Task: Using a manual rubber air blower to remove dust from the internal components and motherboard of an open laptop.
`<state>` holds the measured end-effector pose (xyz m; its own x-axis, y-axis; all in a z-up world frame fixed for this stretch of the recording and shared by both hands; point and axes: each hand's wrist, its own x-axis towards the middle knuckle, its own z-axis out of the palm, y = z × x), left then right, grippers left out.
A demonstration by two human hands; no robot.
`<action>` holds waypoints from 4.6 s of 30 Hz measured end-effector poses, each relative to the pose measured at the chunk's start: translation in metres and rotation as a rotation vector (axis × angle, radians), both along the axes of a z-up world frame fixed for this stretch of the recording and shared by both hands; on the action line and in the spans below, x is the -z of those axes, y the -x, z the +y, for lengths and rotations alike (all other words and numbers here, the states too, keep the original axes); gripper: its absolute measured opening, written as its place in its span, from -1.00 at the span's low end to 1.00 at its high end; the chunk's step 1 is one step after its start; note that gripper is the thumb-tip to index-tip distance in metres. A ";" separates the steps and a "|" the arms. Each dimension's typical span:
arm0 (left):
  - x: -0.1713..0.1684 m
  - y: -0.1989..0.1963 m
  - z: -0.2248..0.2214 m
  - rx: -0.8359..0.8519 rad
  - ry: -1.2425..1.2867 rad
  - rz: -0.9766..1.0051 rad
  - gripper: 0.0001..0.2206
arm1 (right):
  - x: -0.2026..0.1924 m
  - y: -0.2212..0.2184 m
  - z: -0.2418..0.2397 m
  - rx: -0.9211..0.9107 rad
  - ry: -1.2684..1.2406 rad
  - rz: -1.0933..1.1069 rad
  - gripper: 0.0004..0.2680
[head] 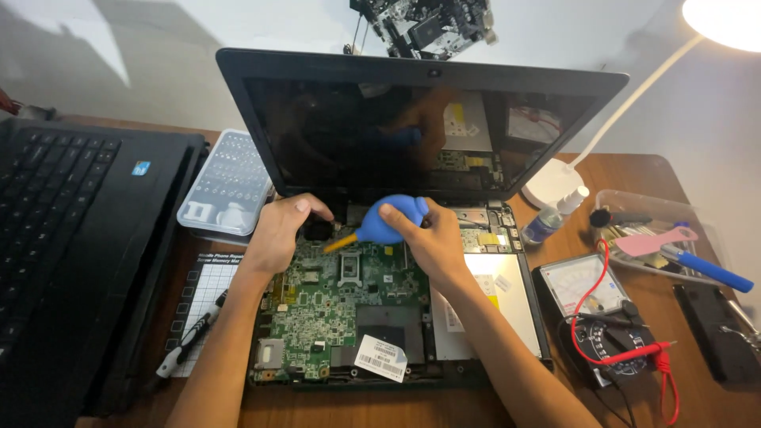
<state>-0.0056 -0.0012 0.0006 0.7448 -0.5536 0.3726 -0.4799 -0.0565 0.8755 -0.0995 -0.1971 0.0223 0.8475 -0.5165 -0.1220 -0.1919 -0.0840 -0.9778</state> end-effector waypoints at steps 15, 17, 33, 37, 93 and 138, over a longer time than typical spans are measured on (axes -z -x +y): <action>-0.001 0.001 -0.002 0.011 0.032 0.013 -0.60 | -0.018 0.005 0.014 -0.001 -0.005 0.095 -0.50; -0.002 0.000 -0.002 0.005 0.019 0.007 -0.60 | -0.015 0.003 0.011 0.005 0.006 0.089 -0.50; -0.003 -0.002 -0.002 0.009 0.000 0.021 -0.61 | -0.033 0.007 0.014 -0.023 0.083 0.165 -0.51; -0.008 -0.001 -0.004 0.009 -0.011 0.040 -0.60 | -0.029 0.003 0.010 -0.024 0.089 0.180 -0.54; -0.018 0.008 -0.007 0.001 0.063 0.015 -0.65 | -0.017 0.003 0.007 -0.044 0.161 0.173 -0.52; 0.012 0.000 0.002 0.039 -0.033 -0.212 -0.63 | -0.011 0.013 0.010 -0.119 0.279 -0.002 -0.56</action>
